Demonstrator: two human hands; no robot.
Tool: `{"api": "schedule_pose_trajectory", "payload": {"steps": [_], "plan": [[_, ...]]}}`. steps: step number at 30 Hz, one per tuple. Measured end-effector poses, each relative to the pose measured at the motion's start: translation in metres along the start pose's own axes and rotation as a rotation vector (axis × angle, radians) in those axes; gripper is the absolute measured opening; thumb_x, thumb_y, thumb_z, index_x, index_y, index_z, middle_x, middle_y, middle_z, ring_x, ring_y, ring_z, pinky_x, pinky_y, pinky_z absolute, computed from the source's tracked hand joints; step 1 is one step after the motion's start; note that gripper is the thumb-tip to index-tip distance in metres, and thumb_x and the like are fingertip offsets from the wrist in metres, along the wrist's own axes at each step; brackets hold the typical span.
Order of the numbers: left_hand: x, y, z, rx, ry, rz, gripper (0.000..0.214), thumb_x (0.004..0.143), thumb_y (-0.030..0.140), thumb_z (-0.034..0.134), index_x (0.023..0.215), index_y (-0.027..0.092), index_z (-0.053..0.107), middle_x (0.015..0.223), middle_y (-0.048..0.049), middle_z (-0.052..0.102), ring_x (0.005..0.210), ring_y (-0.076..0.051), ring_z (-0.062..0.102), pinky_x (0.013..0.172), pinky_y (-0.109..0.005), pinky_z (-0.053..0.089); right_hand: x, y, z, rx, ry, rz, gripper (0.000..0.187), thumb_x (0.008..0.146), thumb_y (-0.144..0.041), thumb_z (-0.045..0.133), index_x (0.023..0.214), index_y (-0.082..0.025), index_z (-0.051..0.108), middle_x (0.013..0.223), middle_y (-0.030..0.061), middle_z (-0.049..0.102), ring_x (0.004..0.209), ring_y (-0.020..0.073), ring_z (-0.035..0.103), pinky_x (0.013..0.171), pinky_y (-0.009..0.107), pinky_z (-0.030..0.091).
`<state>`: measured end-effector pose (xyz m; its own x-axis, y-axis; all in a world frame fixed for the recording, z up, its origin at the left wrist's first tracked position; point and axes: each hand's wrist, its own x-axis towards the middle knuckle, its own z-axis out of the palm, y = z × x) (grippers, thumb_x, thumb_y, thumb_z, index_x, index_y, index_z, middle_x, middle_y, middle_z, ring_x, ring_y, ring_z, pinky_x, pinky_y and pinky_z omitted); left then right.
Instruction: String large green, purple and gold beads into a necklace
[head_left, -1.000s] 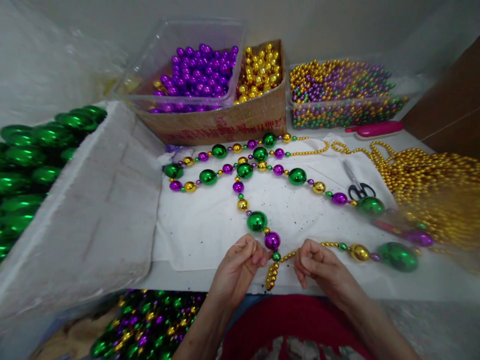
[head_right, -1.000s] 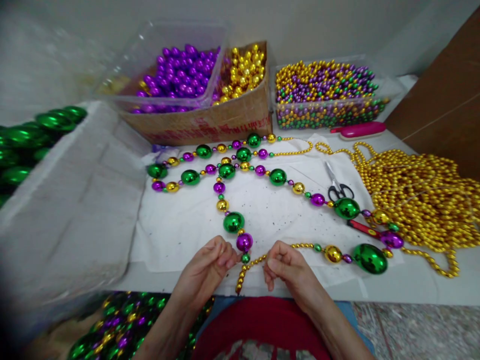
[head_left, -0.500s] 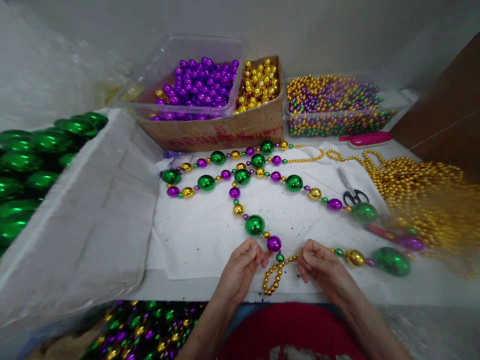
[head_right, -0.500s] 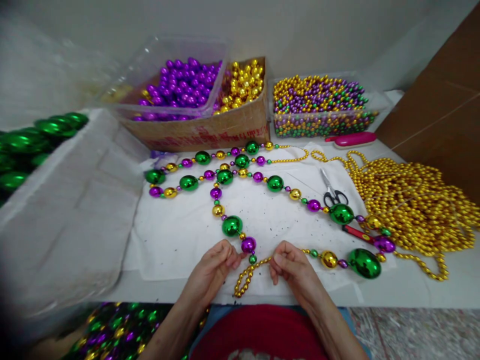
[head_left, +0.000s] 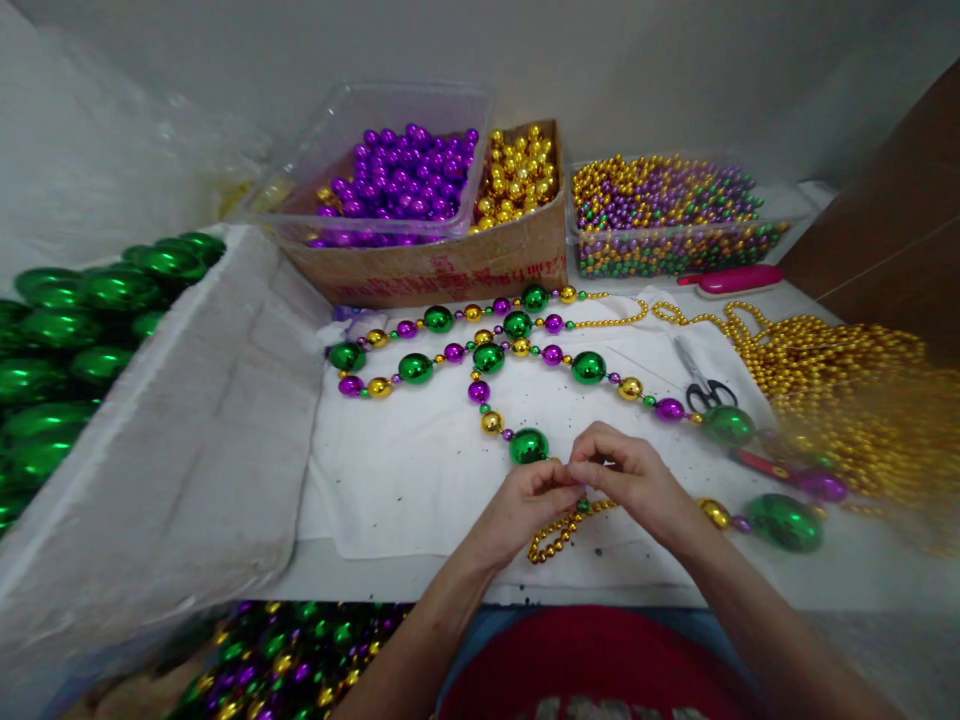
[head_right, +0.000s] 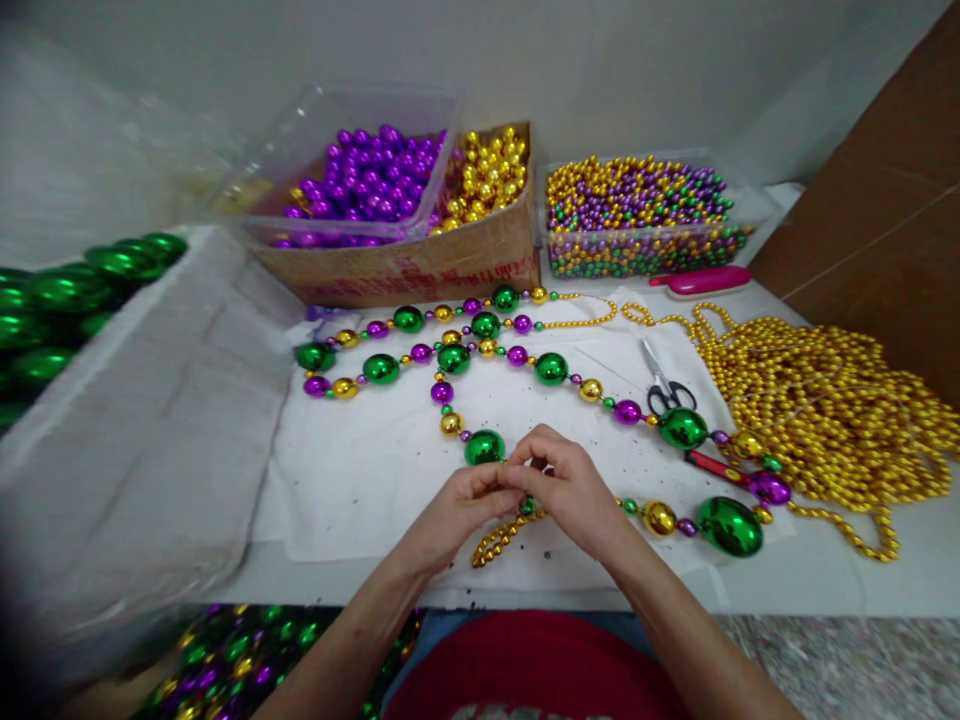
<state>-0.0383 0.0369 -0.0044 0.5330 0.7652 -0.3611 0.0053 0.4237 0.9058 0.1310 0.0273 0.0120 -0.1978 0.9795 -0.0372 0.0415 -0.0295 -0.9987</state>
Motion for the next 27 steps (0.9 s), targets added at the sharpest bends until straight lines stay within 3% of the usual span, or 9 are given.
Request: {"api": "schedule_pose_trajectory", "payload": {"steps": [3,6,9,12,19,21,27], "plan": [[0.000,0.002,-0.002,-0.016,0.091,0.027,0.017,0.074,0.028,0.068,0.069,0.013,0.062,0.064,-0.0014,0.059,0.061,-0.012,0.050,0.062,-0.024,0.037,-0.003,0.011,0.001,0.106,0.018,0.165,0.024,0.088,-0.039,0.051,0.090,-0.019,0.064,0.062,-0.0024,0.047,0.049,0.0105,0.041,0.043,0.023,0.029],[0.000,0.003,-0.006,-0.049,0.095,0.033,0.018,0.074,0.029,0.069,0.067,0.013,0.062,0.063,-0.0023,0.061,0.060,-0.012,0.051,0.061,-0.024,0.038,-0.012,0.021,0.001,-0.016,0.053,0.155,0.022,0.085,-0.033,0.056,0.103,-0.022,0.062,0.077,0.0001,0.057,0.056,0.0115,0.047,0.049,0.024,0.035],[0.000,0.003,-0.006,-0.078,0.079,0.034,0.017,0.073,0.028,0.070,0.068,0.013,0.062,0.064,-0.0026,0.062,0.061,-0.011,0.052,0.061,-0.023,0.038,-0.018,0.025,0.001,-0.241,0.073,0.056,0.006,0.082,-0.025,0.061,0.085,-0.021,0.065,0.084,0.0020,0.057,0.067,0.0137,0.051,0.061,0.027,0.039],[0.000,0.003,-0.005,-0.100,0.067,0.034,0.017,0.072,0.027,0.071,0.069,0.013,0.062,0.063,-0.0024,0.063,0.059,-0.011,0.052,0.059,-0.022,0.039,-0.021,0.023,0.002,-0.312,0.104,0.027,0.013,0.083,-0.022,0.060,0.070,-0.019,0.060,0.074,0.0009,0.051,0.066,0.0144,0.050,0.060,0.028,0.037],[0.002,0.000,-0.001,-0.101,0.161,0.088,0.015,0.070,0.024,0.072,0.072,0.013,0.063,0.067,-0.0023,0.064,0.059,-0.011,0.053,0.059,-0.023,0.042,-0.034,0.007,0.010,-0.307,0.055,-0.071,0.013,0.085,-0.018,0.057,0.073,-0.021,0.059,0.080,0.0028,0.053,0.074,0.0171,0.052,0.065,0.029,0.038],[0.002,-0.001,-0.001,-0.094,0.176,0.106,0.014,0.068,0.022,0.074,0.073,0.013,0.064,0.070,-0.0018,0.063,0.063,-0.012,0.054,0.062,-0.023,0.042,-0.035,0.008,0.010,-0.319,0.022,-0.068,0.014,0.086,-0.019,0.056,0.074,-0.021,0.062,0.082,0.0034,0.053,0.077,0.0175,0.053,0.067,0.029,0.038],[-0.003,0.001,-0.004,0.075,0.154,0.187,0.008,0.073,0.022,0.070,0.077,0.015,0.066,0.073,-0.0016,0.062,0.068,-0.013,0.055,0.066,-0.024,0.043,-0.021,0.024,0.004,-0.212,0.092,-0.008,0.013,0.084,-0.019,0.059,0.092,-0.025,0.069,0.082,0.0026,0.054,0.072,0.0166,0.051,0.063,0.029,0.037]]}}
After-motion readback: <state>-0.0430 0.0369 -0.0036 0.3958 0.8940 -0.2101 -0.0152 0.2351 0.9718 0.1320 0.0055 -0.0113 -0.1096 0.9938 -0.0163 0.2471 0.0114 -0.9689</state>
